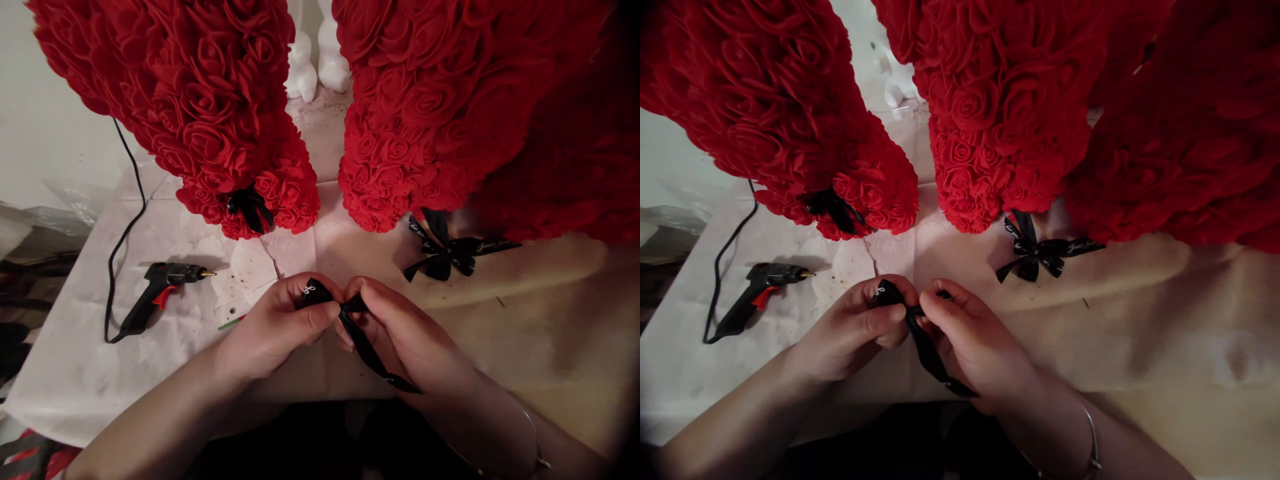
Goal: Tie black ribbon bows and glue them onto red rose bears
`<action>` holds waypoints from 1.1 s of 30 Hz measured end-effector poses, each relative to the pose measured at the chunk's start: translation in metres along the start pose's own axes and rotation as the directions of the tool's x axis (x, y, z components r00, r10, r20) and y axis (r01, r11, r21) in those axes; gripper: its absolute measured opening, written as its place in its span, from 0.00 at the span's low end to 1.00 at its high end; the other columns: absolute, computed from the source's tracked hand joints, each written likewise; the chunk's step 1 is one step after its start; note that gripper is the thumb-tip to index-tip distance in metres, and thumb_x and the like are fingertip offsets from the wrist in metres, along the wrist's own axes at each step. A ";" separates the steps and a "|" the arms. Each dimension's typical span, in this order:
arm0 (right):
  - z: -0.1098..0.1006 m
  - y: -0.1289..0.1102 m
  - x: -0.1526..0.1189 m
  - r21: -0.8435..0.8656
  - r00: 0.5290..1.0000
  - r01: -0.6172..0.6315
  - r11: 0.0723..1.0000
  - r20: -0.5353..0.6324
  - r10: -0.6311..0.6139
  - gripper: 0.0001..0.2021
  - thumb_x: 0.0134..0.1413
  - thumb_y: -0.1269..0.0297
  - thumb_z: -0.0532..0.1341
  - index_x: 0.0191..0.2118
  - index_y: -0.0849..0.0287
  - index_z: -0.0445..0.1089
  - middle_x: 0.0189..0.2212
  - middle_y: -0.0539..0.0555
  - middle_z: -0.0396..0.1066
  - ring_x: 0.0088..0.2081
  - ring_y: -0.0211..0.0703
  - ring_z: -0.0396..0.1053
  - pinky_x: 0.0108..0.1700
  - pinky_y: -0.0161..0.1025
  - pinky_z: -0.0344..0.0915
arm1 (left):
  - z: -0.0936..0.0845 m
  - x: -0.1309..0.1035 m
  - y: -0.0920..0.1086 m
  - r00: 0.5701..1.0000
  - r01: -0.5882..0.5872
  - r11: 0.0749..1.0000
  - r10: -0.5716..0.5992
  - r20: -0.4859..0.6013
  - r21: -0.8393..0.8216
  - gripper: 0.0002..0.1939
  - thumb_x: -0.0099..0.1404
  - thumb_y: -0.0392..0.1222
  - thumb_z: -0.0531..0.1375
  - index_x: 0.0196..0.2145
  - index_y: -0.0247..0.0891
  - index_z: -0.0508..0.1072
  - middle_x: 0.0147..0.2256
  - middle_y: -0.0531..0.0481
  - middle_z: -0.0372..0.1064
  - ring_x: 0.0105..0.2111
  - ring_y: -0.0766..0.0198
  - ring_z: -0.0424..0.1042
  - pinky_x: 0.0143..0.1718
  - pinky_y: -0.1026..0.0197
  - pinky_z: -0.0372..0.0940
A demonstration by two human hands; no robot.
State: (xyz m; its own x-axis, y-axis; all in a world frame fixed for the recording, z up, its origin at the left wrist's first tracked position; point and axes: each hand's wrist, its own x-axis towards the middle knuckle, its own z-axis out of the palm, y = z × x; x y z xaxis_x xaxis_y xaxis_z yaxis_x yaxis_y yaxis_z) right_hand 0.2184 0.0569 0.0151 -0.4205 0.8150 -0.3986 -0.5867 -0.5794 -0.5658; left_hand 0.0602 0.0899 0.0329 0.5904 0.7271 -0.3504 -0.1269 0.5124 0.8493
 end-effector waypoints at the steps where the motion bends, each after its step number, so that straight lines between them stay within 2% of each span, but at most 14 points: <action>1: 0.000 0.000 0.000 -0.014 1.000 0.008 1.000 -0.011 -0.008 0.17 0.54 0.48 0.61 0.28 0.56 0.60 0.22 0.46 0.61 0.25 0.34 0.59 0.28 0.33 0.58 | 0.000 0.000 0.000 1.000 -0.021 1.000 0.021 -0.003 0.014 0.09 0.63 0.44 0.63 0.33 0.34 0.71 0.18 0.58 0.57 0.18 0.76 0.53 0.20 0.71 0.48; 6: -0.002 0.003 0.000 -0.073 0.996 0.081 0.994 -0.039 -0.084 0.17 0.53 0.45 0.59 0.29 0.56 0.63 0.24 0.47 0.62 0.28 0.38 0.63 0.33 0.37 0.62 | 0.002 0.000 0.001 0.998 -0.068 0.998 0.068 0.002 0.015 0.05 0.65 0.38 0.62 0.34 0.34 0.71 0.23 0.54 0.71 0.23 0.73 0.68 0.26 0.69 0.59; 10: -0.001 0.002 -0.001 -0.084 0.991 0.076 0.994 -0.100 -0.084 0.18 0.49 0.45 0.63 0.31 0.56 0.64 0.23 0.46 0.62 0.26 0.36 0.61 0.30 0.34 0.60 | 0.005 0.000 0.006 0.997 -0.080 0.988 0.082 -0.009 0.133 0.04 0.64 0.36 0.61 0.31 0.35 0.71 0.27 0.53 0.74 0.28 0.71 0.72 0.31 0.69 0.63; 14: 0.001 -0.001 -0.001 -0.099 0.989 0.029 0.995 -0.139 -0.042 0.17 0.46 0.49 0.66 0.31 0.56 0.64 0.22 0.46 0.63 0.24 0.34 0.60 0.27 0.32 0.58 | 0.006 0.000 0.010 0.993 -0.077 0.943 0.101 -0.056 0.325 0.05 0.62 0.38 0.62 0.29 0.34 0.71 0.26 0.53 0.72 0.27 0.71 0.68 0.30 0.68 0.61; 18: 0.002 -0.002 0.000 -0.089 0.971 0.097 0.991 -0.209 -0.114 0.15 0.44 0.54 0.68 0.28 0.56 0.63 0.23 0.46 0.63 0.25 0.35 0.61 0.28 0.32 0.60 | 0.005 -0.001 0.010 0.982 -0.056 0.896 0.128 -0.135 0.441 0.06 0.58 0.40 0.63 0.30 0.35 0.72 0.25 0.54 0.66 0.25 0.71 0.62 0.28 0.68 0.58; 22: -0.002 -0.001 0.002 -0.123 0.958 0.180 0.976 -0.202 -0.202 0.15 0.49 0.51 0.64 0.28 0.56 0.62 0.24 0.47 0.62 0.26 0.35 0.61 0.29 0.33 0.62 | 0.004 -0.001 0.010 0.981 -0.040 0.892 0.121 -0.153 0.450 0.06 0.57 0.40 0.63 0.30 0.35 0.71 0.25 0.55 0.64 0.25 0.72 0.60 0.27 0.68 0.56; 25: -0.005 0.000 0.000 -0.182 0.946 0.233 0.955 -0.185 -0.266 0.16 0.55 0.47 0.58 0.31 0.55 0.64 0.28 0.48 0.63 0.29 0.37 0.62 0.32 0.35 0.63 | 0.004 -0.001 0.010 0.987 -0.043 0.883 0.111 -0.119 0.467 0.05 0.58 0.40 0.62 0.30 0.35 0.71 0.24 0.56 0.62 0.24 0.73 0.58 0.26 0.69 0.55; 28: -0.005 0.000 -0.005 -0.412 0.924 0.297 0.862 -0.105 -0.369 0.11 0.56 0.52 0.58 0.37 0.54 0.65 0.33 0.50 0.67 0.34 0.41 0.66 0.37 0.39 0.65 | 0.003 -0.001 0.008 0.994 -0.024 0.851 0.077 -0.080 0.525 0.04 0.58 0.38 0.61 0.31 0.34 0.71 0.26 0.55 0.64 0.26 0.72 0.60 0.28 0.69 0.57; 31: -0.001 -0.001 -0.009 -0.671 0.856 0.387 0.633 0.005 -0.517 0.11 0.50 0.63 0.62 0.42 0.53 0.67 0.37 0.51 0.68 0.39 0.43 0.67 0.41 0.41 0.66 | 0.002 -0.001 0.006 1.000 0.004 0.841 0.003 -0.012 0.541 0.03 0.56 0.35 0.61 0.31 0.34 0.71 0.27 0.55 0.64 0.26 0.72 0.61 0.28 0.69 0.57; 33: 0.001 0.000 -0.009 -0.748 0.815 0.439 0.498 0.099 -0.571 0.14 0.48 0.69 0.63 0.43 0.53 0.68 0.38 0.51 0.68 0.39 0.41 0.67 0.41 0.40 0.66 | 0.001 -0.002 0.005 0.997 0.014 0.832 -0.050 0.051 0.554 0.02 0.55 0.32 0.59 0.30 0.34 0.70 0.26 0.56 0.63 0.27 0.72 0.61 0.28 0.70 0.57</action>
State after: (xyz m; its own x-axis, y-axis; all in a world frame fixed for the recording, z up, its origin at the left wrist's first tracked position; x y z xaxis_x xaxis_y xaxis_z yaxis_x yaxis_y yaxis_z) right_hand 0.2214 0.0498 0.0198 -0.0763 0.9947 0.0691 0.0411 0.0723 -0.9965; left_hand 0.0595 0.0905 0.0384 0.6362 0.6759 -0.3721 0.3440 0.1832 0.9209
